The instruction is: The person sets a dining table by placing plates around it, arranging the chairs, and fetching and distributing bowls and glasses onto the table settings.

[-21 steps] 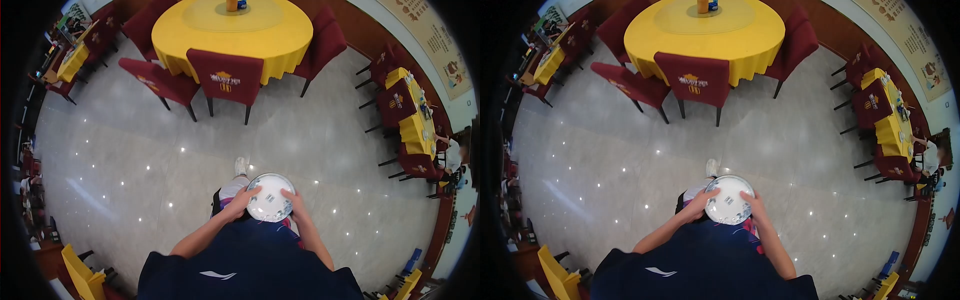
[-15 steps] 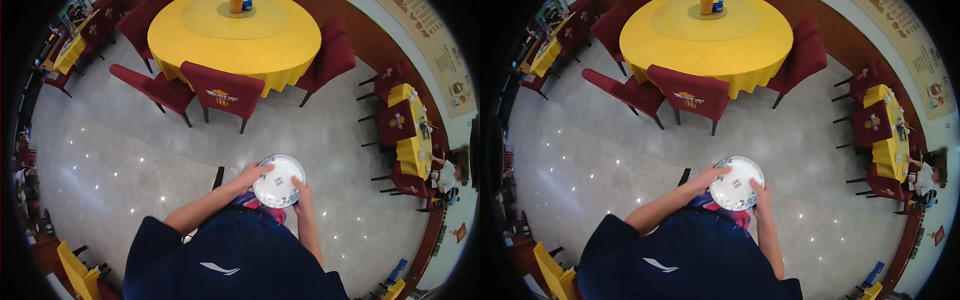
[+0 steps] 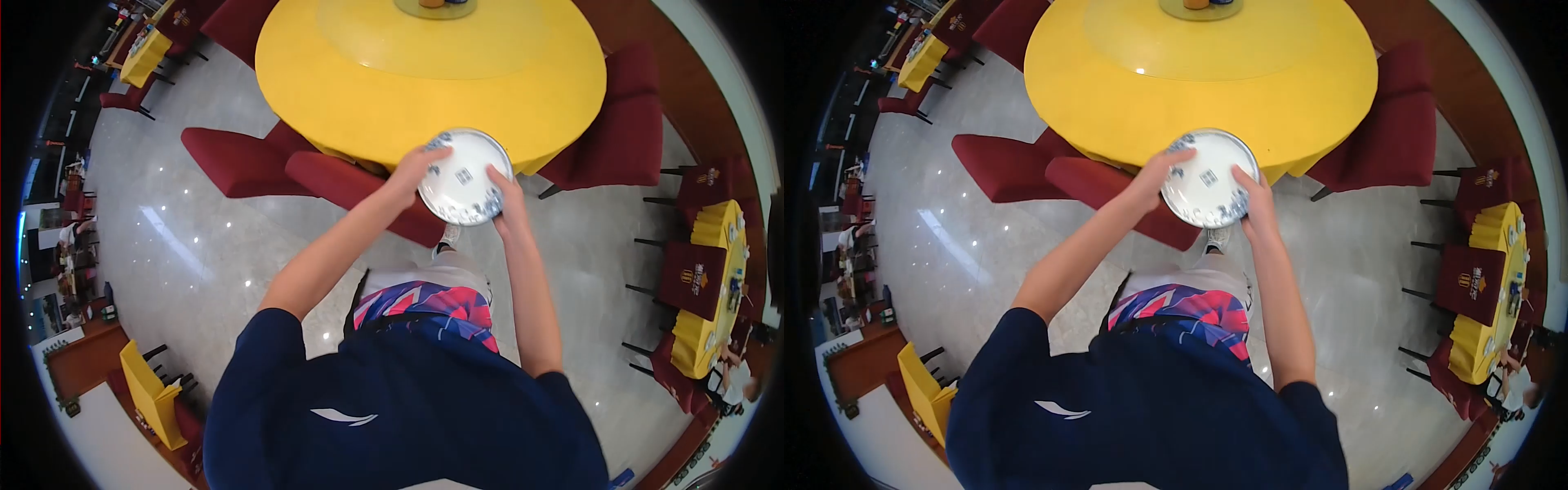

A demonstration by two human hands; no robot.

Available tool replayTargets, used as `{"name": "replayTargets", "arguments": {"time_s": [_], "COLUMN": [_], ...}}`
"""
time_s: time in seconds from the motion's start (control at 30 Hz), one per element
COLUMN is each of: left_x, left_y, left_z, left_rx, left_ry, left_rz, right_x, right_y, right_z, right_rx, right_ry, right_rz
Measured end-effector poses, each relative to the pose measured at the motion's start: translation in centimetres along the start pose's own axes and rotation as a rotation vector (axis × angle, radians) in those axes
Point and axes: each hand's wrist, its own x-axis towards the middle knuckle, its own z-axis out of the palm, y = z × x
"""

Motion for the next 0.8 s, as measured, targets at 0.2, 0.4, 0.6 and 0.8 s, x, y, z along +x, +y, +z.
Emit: {"name": "replayTargets", "arguments": {"time_s": [0.2,0.4,0.6,0.8], "left_x": [15.3,24.3,25.3,26.8], "left_y": [0.4,-1.1,-2.7,-3.7], "left_z": [-7.1,-13.2,-15.5,-16.8], "left_rx": [-0.043,0.094,0.080,0.261], "left_ry": [0.334,0.409,0.406,0.373], "left_rz": [0.070,0.077,0.011,0.156], "right_x": [21.1,28.3,29.0,29.3], "right_y": [5.0,11.0,13.6,13.2], "right_z": [0.5,1.0,1.4,2.2], "right_rx": [-0.062,-0.312,-0.505,-0.610], "right_ry": [-0.036,0.206,0.356,0.433], "right_rz": [0.086,-0.029,-0.091,-0.060]}}
